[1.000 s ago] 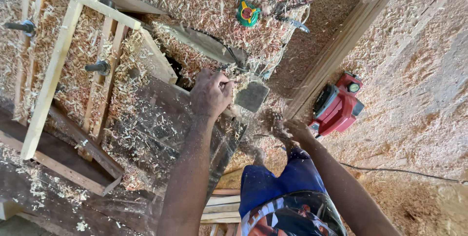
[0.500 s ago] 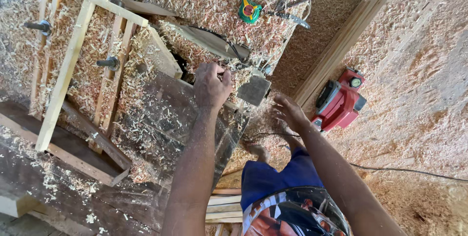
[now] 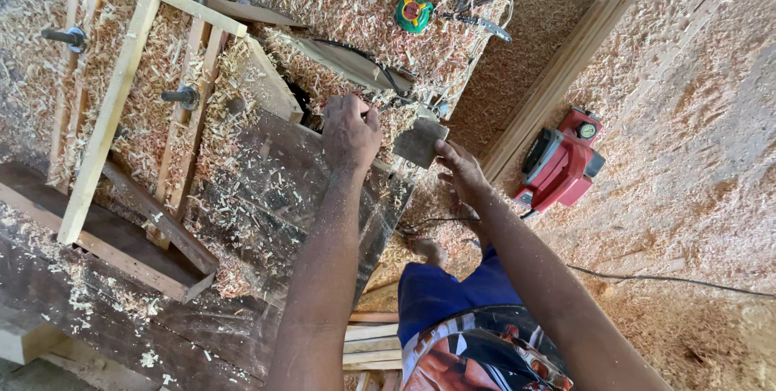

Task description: The person assembles a wooden frame by inserting thin wooden slats into a jig on a workbench. They use a hammer to tap the slats into place and adjust their positions. The person repeatedly picks up slats, aligns them, and secures them within the frame structure.

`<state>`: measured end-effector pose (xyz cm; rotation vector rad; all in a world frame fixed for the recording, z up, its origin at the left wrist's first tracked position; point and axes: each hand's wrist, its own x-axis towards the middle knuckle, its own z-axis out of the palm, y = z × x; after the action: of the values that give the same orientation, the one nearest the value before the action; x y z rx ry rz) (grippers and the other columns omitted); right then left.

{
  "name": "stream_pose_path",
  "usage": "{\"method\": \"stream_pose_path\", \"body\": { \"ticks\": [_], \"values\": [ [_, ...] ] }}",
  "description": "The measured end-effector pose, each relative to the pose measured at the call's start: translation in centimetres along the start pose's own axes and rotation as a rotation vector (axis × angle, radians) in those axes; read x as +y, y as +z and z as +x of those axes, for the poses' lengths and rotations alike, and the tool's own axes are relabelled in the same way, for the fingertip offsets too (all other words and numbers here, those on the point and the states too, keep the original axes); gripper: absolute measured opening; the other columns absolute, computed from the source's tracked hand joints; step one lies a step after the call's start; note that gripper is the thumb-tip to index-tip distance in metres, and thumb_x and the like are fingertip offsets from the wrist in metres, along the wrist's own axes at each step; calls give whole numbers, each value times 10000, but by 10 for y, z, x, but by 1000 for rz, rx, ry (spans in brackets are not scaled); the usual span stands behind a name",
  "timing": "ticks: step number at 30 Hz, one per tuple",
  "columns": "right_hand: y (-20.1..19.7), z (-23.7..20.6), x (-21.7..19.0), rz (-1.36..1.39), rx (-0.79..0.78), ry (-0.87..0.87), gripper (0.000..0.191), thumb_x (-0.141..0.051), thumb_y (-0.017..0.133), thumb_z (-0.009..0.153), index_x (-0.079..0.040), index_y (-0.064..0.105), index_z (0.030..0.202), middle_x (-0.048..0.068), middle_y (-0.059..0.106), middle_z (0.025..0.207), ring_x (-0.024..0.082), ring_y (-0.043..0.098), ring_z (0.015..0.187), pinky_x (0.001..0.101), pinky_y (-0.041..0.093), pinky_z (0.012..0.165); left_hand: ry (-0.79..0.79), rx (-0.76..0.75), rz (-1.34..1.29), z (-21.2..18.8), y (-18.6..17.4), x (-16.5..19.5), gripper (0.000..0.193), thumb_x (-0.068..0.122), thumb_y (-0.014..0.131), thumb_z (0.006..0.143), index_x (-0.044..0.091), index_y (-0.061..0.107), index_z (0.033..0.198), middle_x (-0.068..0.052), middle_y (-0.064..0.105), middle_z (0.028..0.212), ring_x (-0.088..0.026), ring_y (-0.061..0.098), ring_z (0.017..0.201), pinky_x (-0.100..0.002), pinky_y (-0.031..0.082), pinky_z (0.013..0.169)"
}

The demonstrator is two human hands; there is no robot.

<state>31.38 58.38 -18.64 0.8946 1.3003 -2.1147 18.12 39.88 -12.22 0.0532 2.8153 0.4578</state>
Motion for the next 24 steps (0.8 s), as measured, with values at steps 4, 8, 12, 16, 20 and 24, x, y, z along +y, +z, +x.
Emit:
{"method": "stream_pose_path", "body": {
  "ticks": [4, 8, 12, 16, 20, 24],
  "values": [
    [6, -1, -9, -38, 62, 3, 1035, -805, 647, 728, -80, 528, 1457, 114, 570, 1417, 287, 491, 1291, 529, 415, 1042, 30, 8, 29, 0, 1, 1, 315, 313, 724, 959, 74, 596, 1119, -142, 549, 1146, -272, 612, 1050, -386, 601, 738],
    [4, 2, -10, -15, 77, -24, 961, -784, 690, 742, -25, 623, 1328, 112, 579, 1180, 245, 521, 1112, 481, 447, 966, 30, 18, 47, 0, 3, 1, 313, 315, 719, 967, 78, 593, 1128, -141, 549, 1161, -273, 599, 1077, -393, 600, 750],
    [-1, 5, -9, -52, 83, -78, 867, -759, 715, 756, -7, 659, 1183, 47, 599, 979, 176, 529, 930, 371, 459, 837, 22, 2, 60, 1, 3, 1, 317, 324, 714, 971, 84, 587, 1135, -138, 546, 1171, -277, 582, 1097, -400, 599, 756],
    [0, 5, -8, -53, 117, -98, 807, -711, 767, 829, 57, 662, 1055, 26, 543, 832, 158, 461, 779, 331, 412, 716, 0, -14, 72, 1, 2, 3, 308, 329, 700, 973, 93, 586, 1134, -132, 537, 1186, -270, 579, 1099, -402, 600, 753],
    [5, 1, -10, -89, 211, -70, 776, -690, 763, 778, 3, 748, 1126, 41, 578, 823, 163, 490, 764, 330, 449, 716, 3, -21, 89, 0, 1, 4, 313, 331, 692, 981, 86, 581, 1142, -137, 535, 1196, -270, 579, 1116, -390, 603, 755],
    [8, -4, -16, -165, 218, -62, 904, -744, 704, 771, 24, 698, 1248, 111, 690, 1034, 202, 604, 943, 377, 513, 853, 5, -14, 101, 0, 0, 4, 325, 331, 692, 974, 88, 580, 1158, -144, 535, 1207, -277, 575, 1124, -393, 597, 760]
  ]
}}
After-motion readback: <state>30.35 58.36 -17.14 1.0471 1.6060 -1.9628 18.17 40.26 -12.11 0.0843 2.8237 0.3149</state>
